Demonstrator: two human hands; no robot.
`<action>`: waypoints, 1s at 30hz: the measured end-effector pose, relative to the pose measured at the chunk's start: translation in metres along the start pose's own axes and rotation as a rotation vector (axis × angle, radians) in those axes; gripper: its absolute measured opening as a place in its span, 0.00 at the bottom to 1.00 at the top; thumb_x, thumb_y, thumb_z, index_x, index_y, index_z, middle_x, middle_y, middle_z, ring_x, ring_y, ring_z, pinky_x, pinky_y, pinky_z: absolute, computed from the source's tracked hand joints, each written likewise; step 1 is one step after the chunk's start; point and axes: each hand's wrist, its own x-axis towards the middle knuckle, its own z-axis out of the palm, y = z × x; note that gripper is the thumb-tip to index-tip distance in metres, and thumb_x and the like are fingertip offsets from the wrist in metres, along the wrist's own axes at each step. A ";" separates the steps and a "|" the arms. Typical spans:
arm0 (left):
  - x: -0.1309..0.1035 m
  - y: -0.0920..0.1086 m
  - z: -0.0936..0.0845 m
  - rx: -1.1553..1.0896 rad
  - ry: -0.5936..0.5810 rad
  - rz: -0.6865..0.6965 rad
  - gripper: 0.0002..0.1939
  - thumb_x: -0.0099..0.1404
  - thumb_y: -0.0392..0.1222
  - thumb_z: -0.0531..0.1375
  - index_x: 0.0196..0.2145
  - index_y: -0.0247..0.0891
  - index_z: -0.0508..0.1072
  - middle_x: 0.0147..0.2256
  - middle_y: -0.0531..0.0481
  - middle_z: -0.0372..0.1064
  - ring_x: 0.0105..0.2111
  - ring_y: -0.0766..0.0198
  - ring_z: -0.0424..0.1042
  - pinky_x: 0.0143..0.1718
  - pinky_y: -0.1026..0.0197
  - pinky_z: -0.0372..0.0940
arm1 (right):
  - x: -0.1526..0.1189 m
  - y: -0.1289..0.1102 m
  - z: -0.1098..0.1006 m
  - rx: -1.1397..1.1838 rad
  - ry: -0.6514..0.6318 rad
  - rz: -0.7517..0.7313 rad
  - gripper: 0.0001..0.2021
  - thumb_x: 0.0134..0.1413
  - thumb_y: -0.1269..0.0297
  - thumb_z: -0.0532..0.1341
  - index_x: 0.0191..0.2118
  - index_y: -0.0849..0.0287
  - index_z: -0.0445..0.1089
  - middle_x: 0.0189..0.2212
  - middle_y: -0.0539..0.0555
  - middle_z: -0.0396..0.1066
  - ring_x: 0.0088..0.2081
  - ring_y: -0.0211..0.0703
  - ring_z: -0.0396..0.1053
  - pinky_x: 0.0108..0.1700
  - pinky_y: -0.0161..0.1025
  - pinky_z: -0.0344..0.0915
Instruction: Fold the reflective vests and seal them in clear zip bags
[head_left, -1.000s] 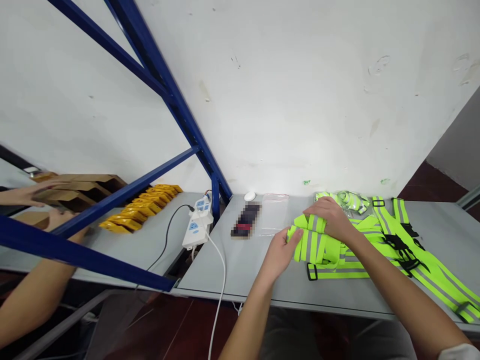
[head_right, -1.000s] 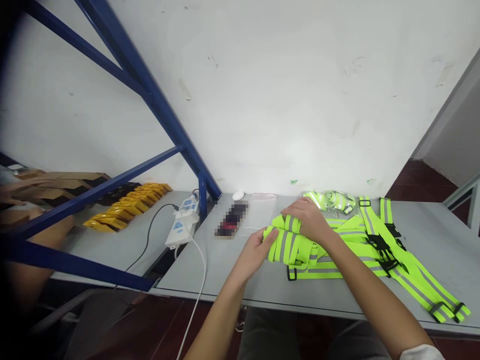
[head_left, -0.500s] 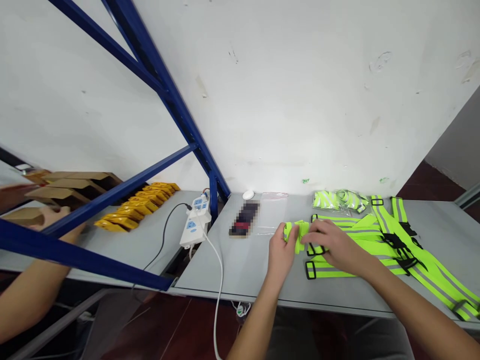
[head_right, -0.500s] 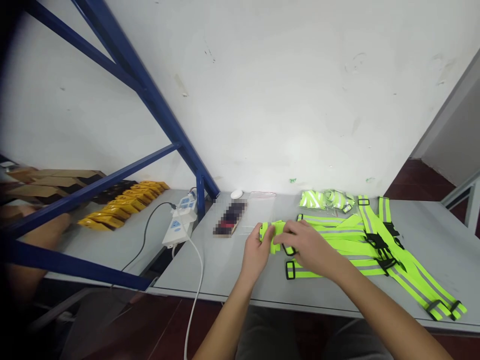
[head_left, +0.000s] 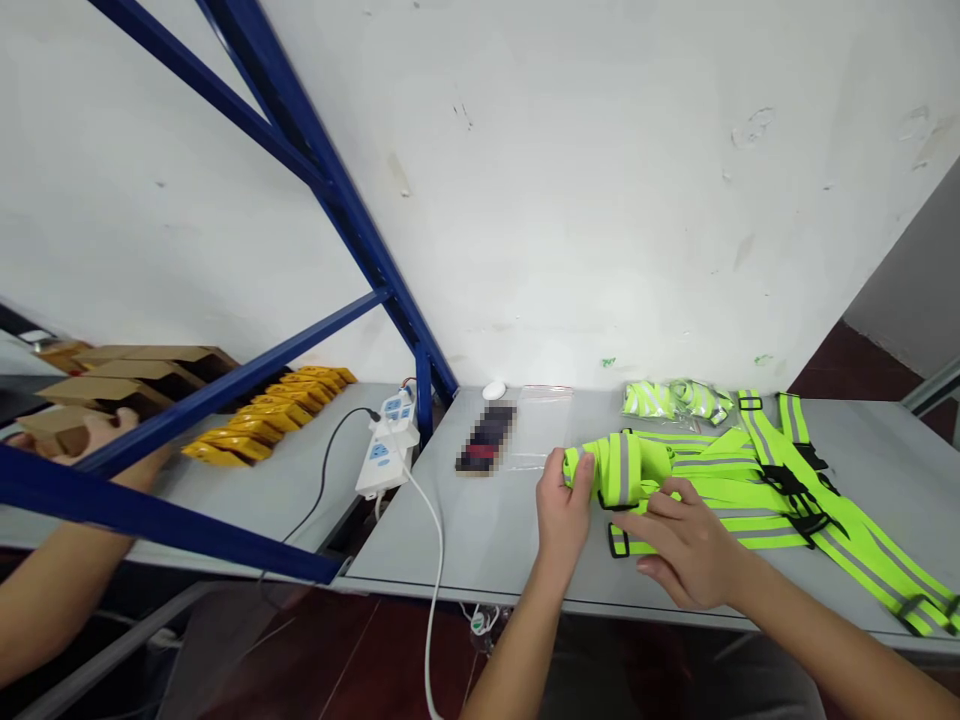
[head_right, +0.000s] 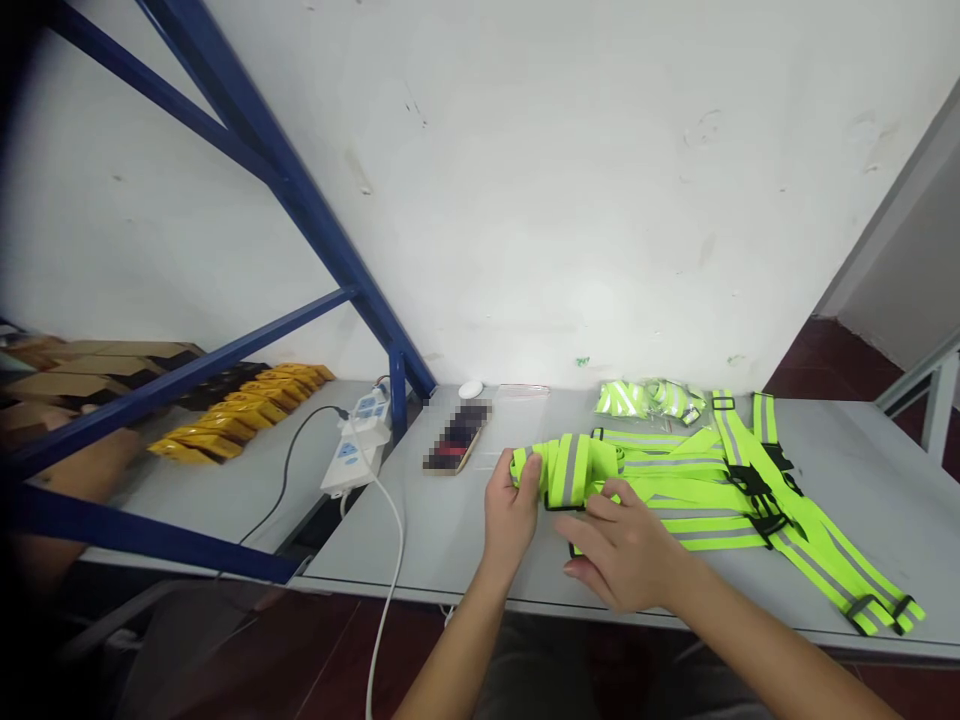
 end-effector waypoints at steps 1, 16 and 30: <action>0.000 -0.001 0.000 0.014 0.005 0.012 0.17 0.66 0.53 0.53 0.26 0.40 0.57 0.24 0.57 0.55 0.26 0.66 0.57 0.29 0.65 0.55 | 0.000 0.000 -0.003 0.051 0.079 0.008 0.11 0.61 0.68 0.49 0.47 0.60 0.63 0.25 0.50 0.69 0.26 0.41 0.59 0.39 0.43 0.53; -0.012 -0.007 0.013 0.183 0.047 0.545 0.08 0.66 0.46 0.55 0.32 0.39 0.67 0.28 0.50 0.66 0.34 0.60 0.62 0.36 0.59 0.61 | 0.012 0.054 -0.006 0.404 -0.357 0.958 0.46 0.37 0.50 0.70 0.62 0.54 0.54 0.51 0.58 0.69 0.49 0.55 0.69 0.45 0.44 0.65; -0.034 -0.028 0.017 0.104 -0.015 0.299 0.22 0.69 0.58 0.44 0.49 0.41 0.61 0.47 0.41 0.60 0.50 0.54 0.59 0.51 0.48 0.57 | -0.018 0.049 0.025 0.066 -0.252 0.652 0.17 0.47 0.52 0.67 0.41 0.56 0.73 0.39 0.56 0.78 0.40 0.54 0.75 0.41 0.45 0.67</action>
